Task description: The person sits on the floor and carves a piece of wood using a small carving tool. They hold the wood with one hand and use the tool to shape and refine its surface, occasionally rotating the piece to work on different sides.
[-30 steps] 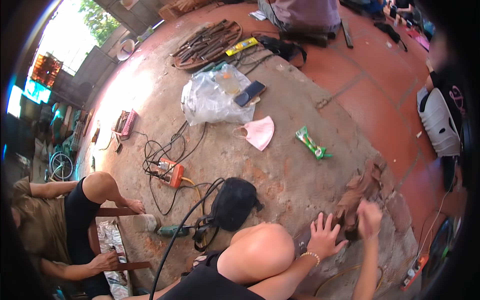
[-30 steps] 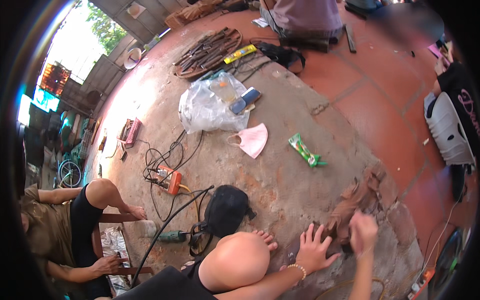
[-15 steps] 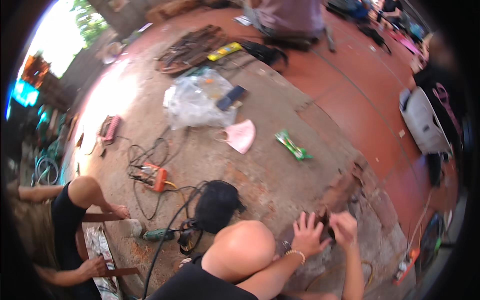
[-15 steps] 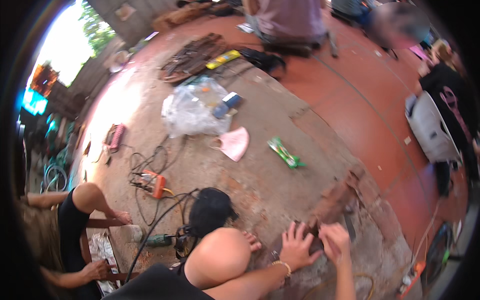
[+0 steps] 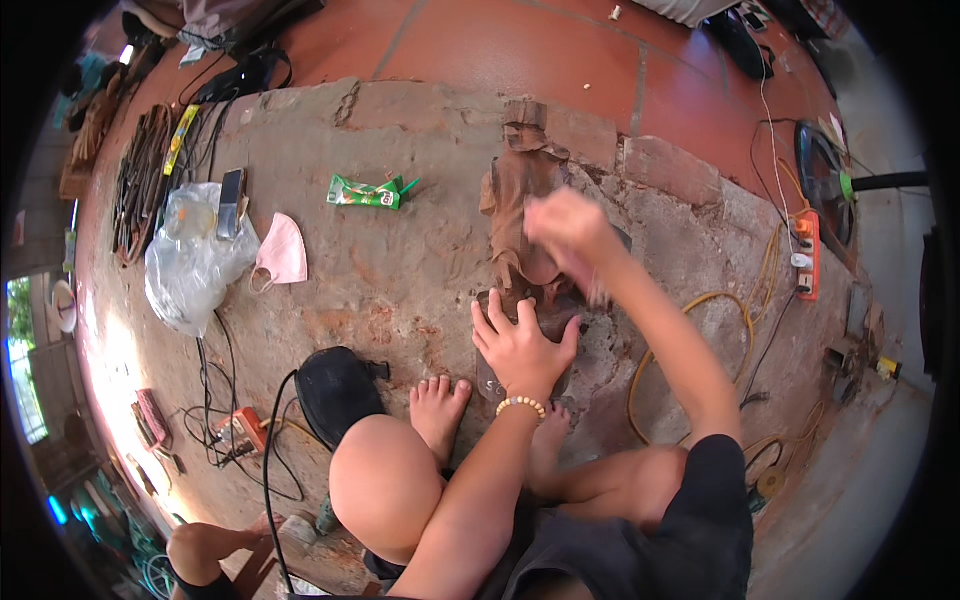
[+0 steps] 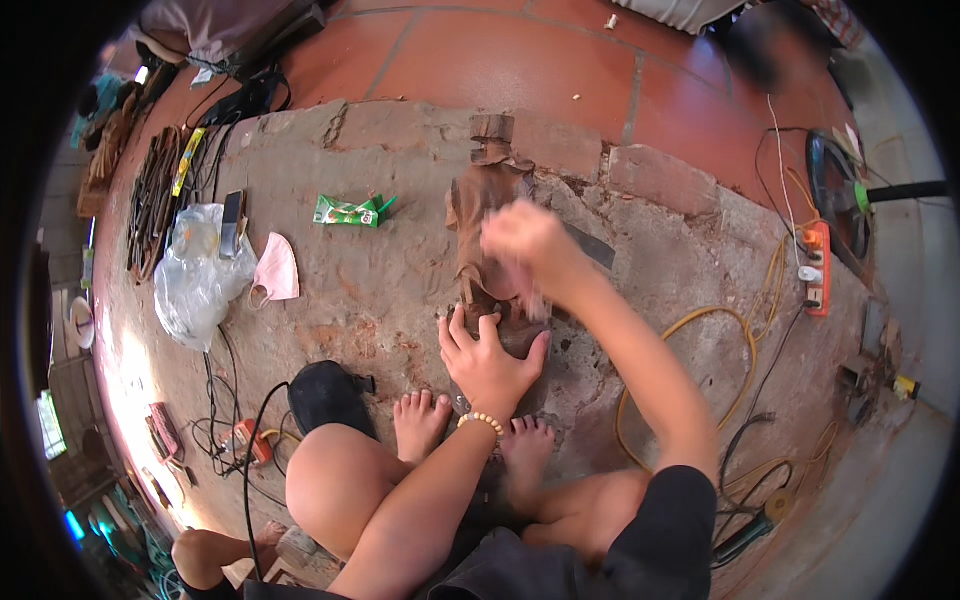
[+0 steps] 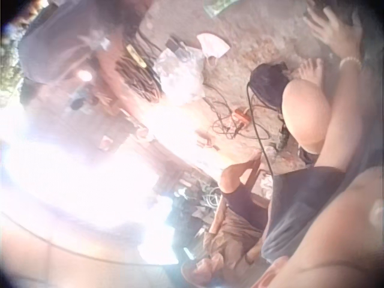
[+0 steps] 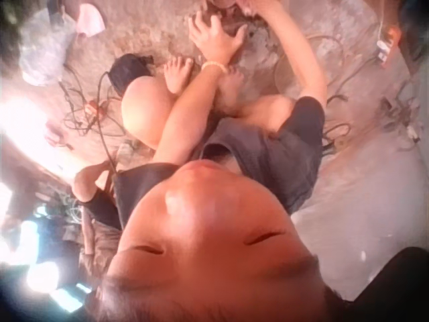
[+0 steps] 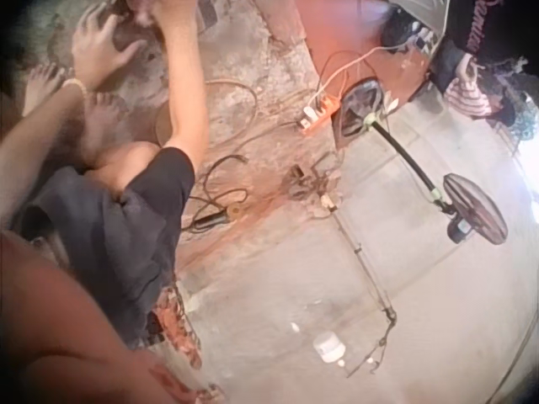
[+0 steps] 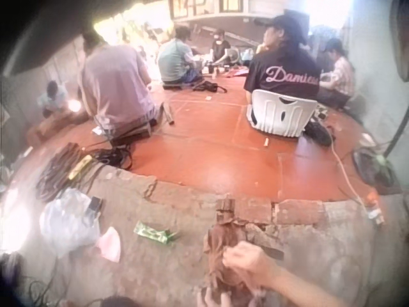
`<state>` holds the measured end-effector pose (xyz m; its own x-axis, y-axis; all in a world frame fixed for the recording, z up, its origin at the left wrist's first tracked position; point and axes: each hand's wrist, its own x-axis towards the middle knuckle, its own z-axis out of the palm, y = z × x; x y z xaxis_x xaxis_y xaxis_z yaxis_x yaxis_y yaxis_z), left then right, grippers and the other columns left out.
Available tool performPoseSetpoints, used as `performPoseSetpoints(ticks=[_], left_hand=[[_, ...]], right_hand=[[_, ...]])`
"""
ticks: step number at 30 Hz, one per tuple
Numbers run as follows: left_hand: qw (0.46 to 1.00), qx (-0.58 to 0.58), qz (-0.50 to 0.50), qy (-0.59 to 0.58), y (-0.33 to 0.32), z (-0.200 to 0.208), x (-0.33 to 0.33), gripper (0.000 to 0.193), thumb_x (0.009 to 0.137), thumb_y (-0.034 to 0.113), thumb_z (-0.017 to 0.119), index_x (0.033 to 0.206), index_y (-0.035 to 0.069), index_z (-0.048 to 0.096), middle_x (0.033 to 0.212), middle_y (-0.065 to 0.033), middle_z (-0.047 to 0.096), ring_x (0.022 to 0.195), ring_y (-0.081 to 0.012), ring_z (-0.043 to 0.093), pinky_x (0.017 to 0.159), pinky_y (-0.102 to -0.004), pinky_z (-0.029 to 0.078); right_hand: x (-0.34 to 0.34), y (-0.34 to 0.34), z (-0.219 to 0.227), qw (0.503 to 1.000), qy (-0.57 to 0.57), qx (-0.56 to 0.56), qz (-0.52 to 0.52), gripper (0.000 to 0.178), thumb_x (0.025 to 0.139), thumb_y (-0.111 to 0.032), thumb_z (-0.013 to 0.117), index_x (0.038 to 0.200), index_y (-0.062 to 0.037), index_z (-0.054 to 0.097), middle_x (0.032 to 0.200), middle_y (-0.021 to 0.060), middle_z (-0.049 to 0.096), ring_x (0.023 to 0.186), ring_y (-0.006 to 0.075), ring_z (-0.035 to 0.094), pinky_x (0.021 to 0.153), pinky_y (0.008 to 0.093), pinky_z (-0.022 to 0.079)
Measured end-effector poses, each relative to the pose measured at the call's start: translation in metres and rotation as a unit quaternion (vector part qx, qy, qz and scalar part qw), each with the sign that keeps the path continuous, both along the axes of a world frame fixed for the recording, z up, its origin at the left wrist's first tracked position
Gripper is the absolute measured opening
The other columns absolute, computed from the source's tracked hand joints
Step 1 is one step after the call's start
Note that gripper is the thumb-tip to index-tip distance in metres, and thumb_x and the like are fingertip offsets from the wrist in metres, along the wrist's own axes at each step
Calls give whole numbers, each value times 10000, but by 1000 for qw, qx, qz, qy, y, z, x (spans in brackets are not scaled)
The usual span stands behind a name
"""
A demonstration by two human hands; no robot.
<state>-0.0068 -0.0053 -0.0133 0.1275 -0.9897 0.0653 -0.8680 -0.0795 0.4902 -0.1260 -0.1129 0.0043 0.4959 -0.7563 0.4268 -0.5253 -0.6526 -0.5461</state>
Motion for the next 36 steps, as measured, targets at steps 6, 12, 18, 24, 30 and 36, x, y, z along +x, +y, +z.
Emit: performPoseSetpoints(ticks=[6, 12, 18, 24, 30, 36], left_hand=[[1000, -11, -9, -8, 3, -4, 5, 495, 546, 415, 698, 883, 76, 568, 1167, -209, 431, 1128, -438, 346, 887, -517, 315], [999, -33, -3, -36, 0, -11, 8, 453, 558, 382, 677, 862, 69, 555, 1162, -204, 440, 1122, -437, 360, 876, -501, 338], [997, -64, -6, -45, -4, -15, 2, 458, 603, 405, 659, 869, 48, 553, 1131, -223, 454, 1104, -448, 369, 877, -508, 340], [999, -31, -18, -35, -3, -3, 3, 456, 597, 373, 666, 881, 34, 554, 1126, -228, 452, 1086, -434, 386, 880, -489, 350], [999, -14, -22, -38, -3, 5, 6, 491, 586, 399, 702, 869, 25, 556, 1106, -242, 451, 1064, -425, 390, 885, -466, 357], [999, -30, -9, -29, -3, 3, 4, 522, 554, 428, 723, 873, 41, 575, 1096, -238, 448, 1077, -420, 378, 882, -478, 354]], right_hand=[[7, 3, 1, 998, 31, -46, 36, 80, 674, -90, 553, 726, -33, 534, 714, 89, 536, 730, 271, 525, 680, 341, 450], [16, 35, -10, 1000, -7, -2, 27, 74, 654, -77, 565, 715, -39, 545, 757, 93, 556, 723, 265, 526, 642, 342, 453], [17, 47, -7, 999, -36, -10, -4, 112, 636, -63, 572, 746, -39, 574, 733, 84, 547, 701, 258, 519, 619, 347, 446], [14, 20, 4, 999, 13, 30, -13, 82, 658, -89, 597, 710, -31, 573, 738, 78, 559, 712, 241, 541, 665, 325, 475], [13, 5, 5, 999, 48, -4, 15, 75, 666, -77, 602, 721, -31, 580, 725, 78, 559, 702, 237, 536, 608, 324, 454], [-3, 20, -10, 932, -216, 279, -80, 126, 768, -96, 612, 842, -12, 554, 816, 77, 602, 761, 190, 599, 709, 267, 463]])
